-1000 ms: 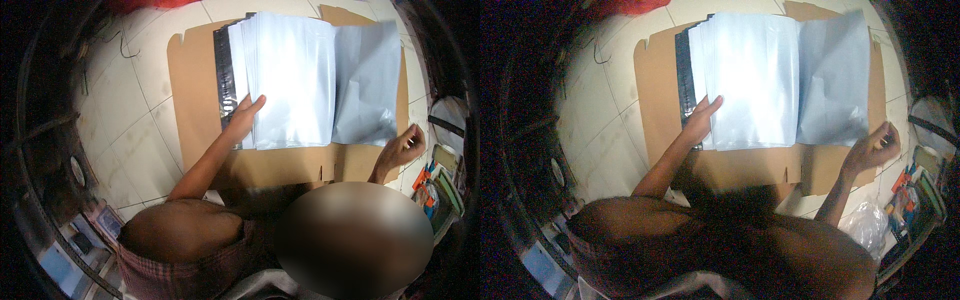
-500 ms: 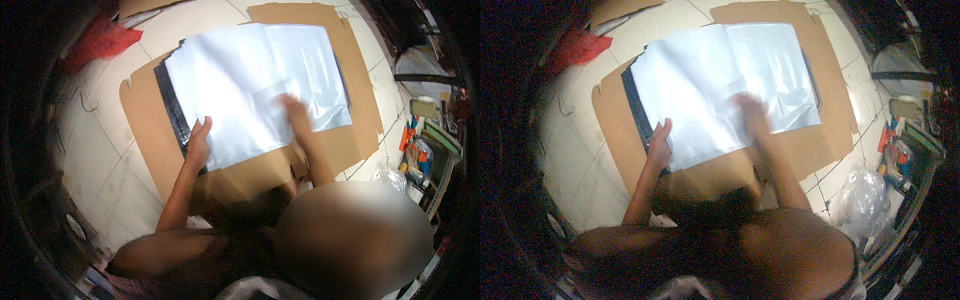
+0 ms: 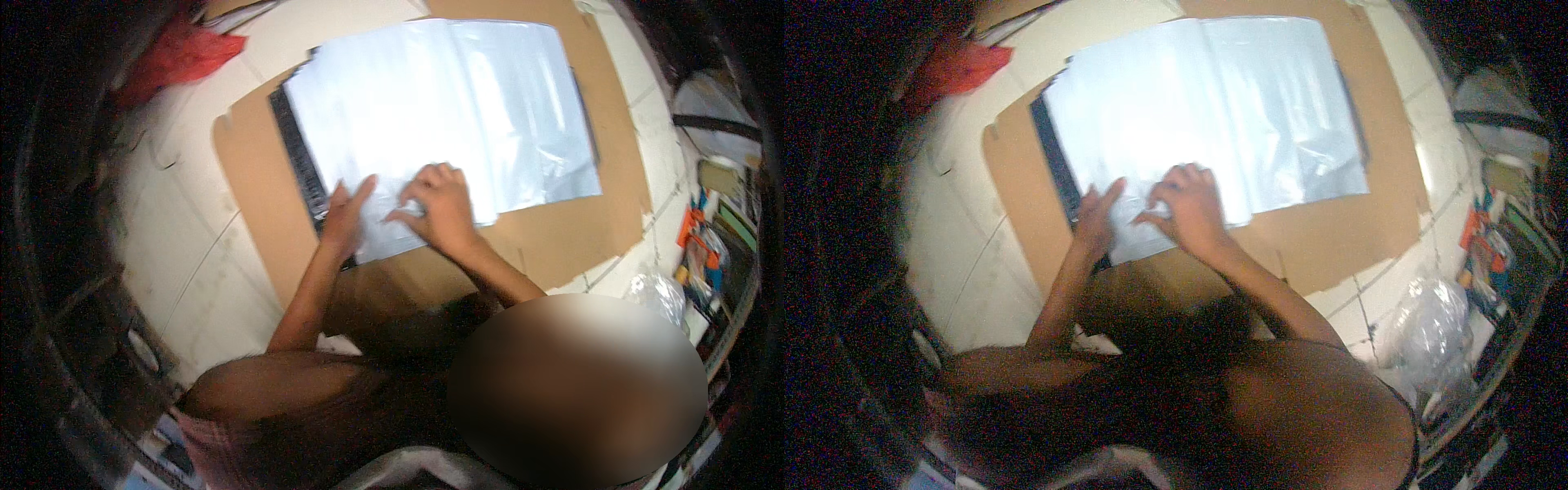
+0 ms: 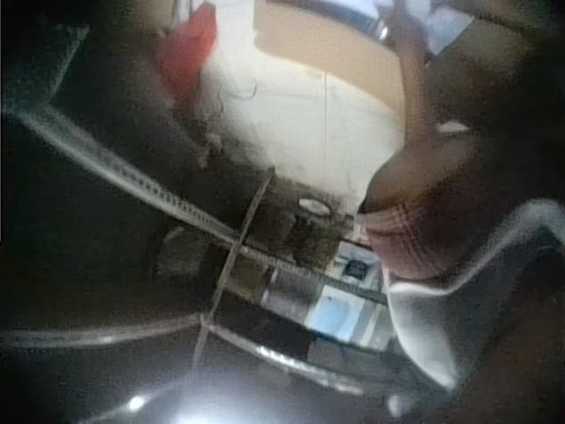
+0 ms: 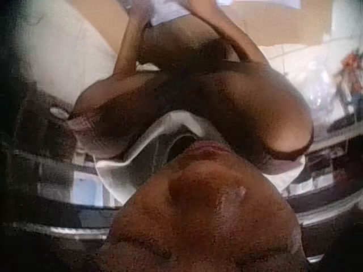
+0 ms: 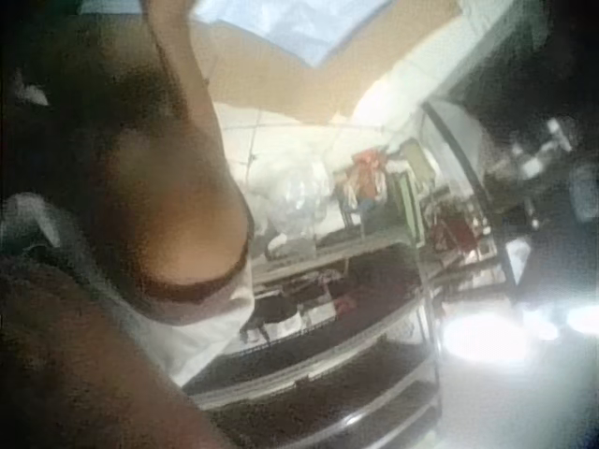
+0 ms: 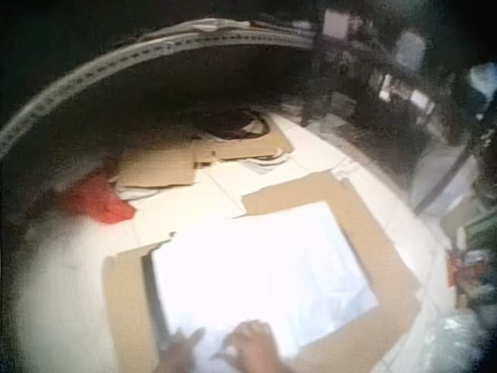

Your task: The person sits on the floor and separates a stack of white poly mailers one by one, placing each separated mailer into a growing pile. The person handles the mailers by hand without using tools.

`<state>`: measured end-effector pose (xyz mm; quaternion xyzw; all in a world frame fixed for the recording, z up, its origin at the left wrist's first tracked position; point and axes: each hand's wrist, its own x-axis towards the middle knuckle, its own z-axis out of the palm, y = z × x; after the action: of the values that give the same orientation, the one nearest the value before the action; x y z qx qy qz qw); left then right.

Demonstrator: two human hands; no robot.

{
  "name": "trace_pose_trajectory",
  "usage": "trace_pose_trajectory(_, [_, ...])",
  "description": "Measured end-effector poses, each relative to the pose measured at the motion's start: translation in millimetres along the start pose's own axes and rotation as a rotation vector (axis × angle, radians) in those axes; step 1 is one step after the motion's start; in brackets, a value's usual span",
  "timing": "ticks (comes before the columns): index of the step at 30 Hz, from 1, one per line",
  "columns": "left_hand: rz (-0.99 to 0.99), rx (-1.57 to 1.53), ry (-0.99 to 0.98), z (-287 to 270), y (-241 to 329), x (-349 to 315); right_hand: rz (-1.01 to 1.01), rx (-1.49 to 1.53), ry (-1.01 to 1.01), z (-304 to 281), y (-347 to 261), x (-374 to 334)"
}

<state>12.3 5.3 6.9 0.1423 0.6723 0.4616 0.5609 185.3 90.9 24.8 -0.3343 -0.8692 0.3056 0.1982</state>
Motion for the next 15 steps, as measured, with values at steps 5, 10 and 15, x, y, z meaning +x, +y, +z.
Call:
trace_pose_trajectory(5, [-0.001,-0.231,-0.048,4,-9,1,0.053,0.108,-0.066,-7,6,7])
trace_pose_trajectory(10, [0.009,-0.231,-0.028,-4,-27,14,0.662,0.589,0.567,-112,153,-40])
trace_pose_trajectory(15, [0.074,-0.191,-0.052,-7,-14,5,0.236,-0.065,0.752,-143,45,-14])
